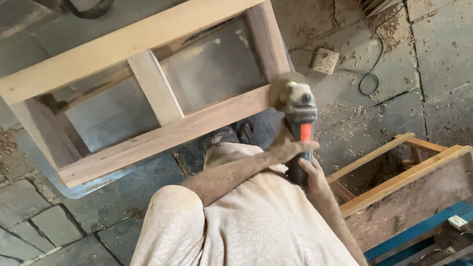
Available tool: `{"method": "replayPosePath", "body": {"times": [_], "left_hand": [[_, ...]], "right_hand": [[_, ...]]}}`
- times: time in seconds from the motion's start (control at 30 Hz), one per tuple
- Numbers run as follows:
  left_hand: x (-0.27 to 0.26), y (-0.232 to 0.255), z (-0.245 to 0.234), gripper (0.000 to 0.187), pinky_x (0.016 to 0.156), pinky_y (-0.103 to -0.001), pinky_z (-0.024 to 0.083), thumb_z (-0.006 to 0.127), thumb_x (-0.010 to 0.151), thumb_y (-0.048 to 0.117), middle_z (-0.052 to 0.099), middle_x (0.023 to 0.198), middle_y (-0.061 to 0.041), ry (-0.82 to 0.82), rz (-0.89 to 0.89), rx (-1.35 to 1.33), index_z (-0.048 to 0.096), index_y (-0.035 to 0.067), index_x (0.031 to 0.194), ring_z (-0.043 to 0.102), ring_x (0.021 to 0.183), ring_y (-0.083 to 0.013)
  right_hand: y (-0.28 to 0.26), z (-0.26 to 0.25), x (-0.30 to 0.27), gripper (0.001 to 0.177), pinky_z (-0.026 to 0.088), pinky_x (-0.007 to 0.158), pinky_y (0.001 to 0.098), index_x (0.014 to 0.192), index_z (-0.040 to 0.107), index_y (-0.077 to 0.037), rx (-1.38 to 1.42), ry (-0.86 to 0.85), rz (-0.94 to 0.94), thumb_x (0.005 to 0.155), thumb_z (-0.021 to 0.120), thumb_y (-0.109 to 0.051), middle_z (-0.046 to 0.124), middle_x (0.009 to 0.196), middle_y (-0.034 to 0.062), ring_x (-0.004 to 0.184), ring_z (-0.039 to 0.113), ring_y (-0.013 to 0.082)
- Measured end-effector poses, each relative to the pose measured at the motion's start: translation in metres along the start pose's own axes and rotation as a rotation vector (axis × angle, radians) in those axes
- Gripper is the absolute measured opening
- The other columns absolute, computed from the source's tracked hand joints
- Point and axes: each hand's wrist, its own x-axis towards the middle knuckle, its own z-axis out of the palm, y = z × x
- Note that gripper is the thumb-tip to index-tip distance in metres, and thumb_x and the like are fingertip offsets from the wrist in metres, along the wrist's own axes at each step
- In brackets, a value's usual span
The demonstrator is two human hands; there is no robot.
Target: The person uses an angle grinder to sand the surface of a wooden frame placed on a workbench. They move the tool along the edges and flat surfaces of the wood, generating sawdust, and briefly pause to wipe the surface with their hand.
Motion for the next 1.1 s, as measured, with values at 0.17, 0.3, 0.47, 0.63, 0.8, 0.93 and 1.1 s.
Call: {"method": "replayPosePath", "body": {"times": [0.17,0.3,0.47,0.63,0.8,0.93,1.1], "left_hand": [[0.005,-0.006,0.002,0.110,0.101,-0.040,0.053,0.093,0.070,0.038,0.049,0.133,-0.018,0.044,0.106,0.088,0.026,-0.002,0.148,0.055,0.120,-0.0274],[0.041,0.024,-0.026,0.102,0.097,-0.039,0.057,0.092,0.067,0.036,0.055,0.126,-0.018,-0.027,0.074,0.104,0.036,-0.002,0.144,0.060,0.111,-0.0284],[0.099,0.081,-0.067,0.086,0.089,-0.039,0.062,0.088,0.068,0.024,0.059,0.114,-0.017,0.009,0.159,-0.091,0.043,0.000,0.137,0.064,0.100,-0.0279],[0.144,0.119,-0.108,0.058,0.071,-0.038,0.069,0.085,0.076,0.020,0.063,0.101,-0.015,0.102,0.245,-0.107,0.060,-0.002,0.124,0.068,0.082,-0.0257],[0.139,0.123,-0.141,0.076,0.075,-0.035,0.065,0.088,0.072,0.021,0.064,0.104,-0.014,0.229,0.114,-0.159,0.043,-0.004,0.128,0.070,0.085,-0.0208],[0.116,0.107,-0.138,0.078,0.081,-0.034,0.064,0.088,0.076,0.020,0.065,0.113,-0.016,0.276,0.204,-0.159,0.042,-0.006,0.133,0.069,0.096,-0.0196],[0.092,0.089,-0.115,0.067,0.075,-0.035,0.064,0.088,0.076,0.013,0.065,0.104,-0.015,0.198,0.132,-0.324,0.049,-0.008,0.126,0.068,0.088,-0.0211]], "right_hand": [[-0.001,0.006,0.004,0.057,0.061,0.082,0.0467,0.131,0.052,0.000,0.147,-0.156,-0.001,0.085,0.070,-0.028,0.069,0.110,0.0168,0.094,0.071,0.0321],[-0.029,0.042,0.036,0.064,0.063,0.076,0.0452,0.133,0.047,-0.008,0.093,-0.221,-0.044,0.079,0.072,-0.033,0.068,0.107,0.0136,0.088,0.072,0.0292],[-0.092,0.089,0.089,0.067,0.061,0.056,0.0368,0.130,0.049,0.005,-0.017,-0.423,-0.159,0.091,0.074,-0.042,0.065,0.098,0.0187,0.070,0.068,0.0255],[-0.138,0.143,0.129,0.065,0.062,0.062,0.0347,0.132,0.048,0.000,-0.073,-0.342,-0.143,0.088,0.073,-0.041,0.066,0.098,0.0167,0.072,0.069,0.0227],[-0.153,0.175,0.140,0.057,0.061,0.062,0.0363,0.130,0.050,0.001,-0.156,-0.333,-0.097,0.087,0.071,-0.031,0.067,0.095,0.0184,0.071,0.070,0.0254],[-0.135,0.169,0.130,0.050,0.062,0.062,0.0377,0.123,0.052,0.000,-0.182,-0.327,-0.056,0.086,0.071,-0.028,0.069,0.095,0.0190,0.073,0.071,0.0257],[-0.112,0.142,0.109,0.048,0.064,0.069,0.0389,0.121,0.057,-0.001,-0.117,-0.292,0.006,0.085,0.073,-0.029,0.069,0.096,0.0171,0.077,0.072,0.0261]]}}
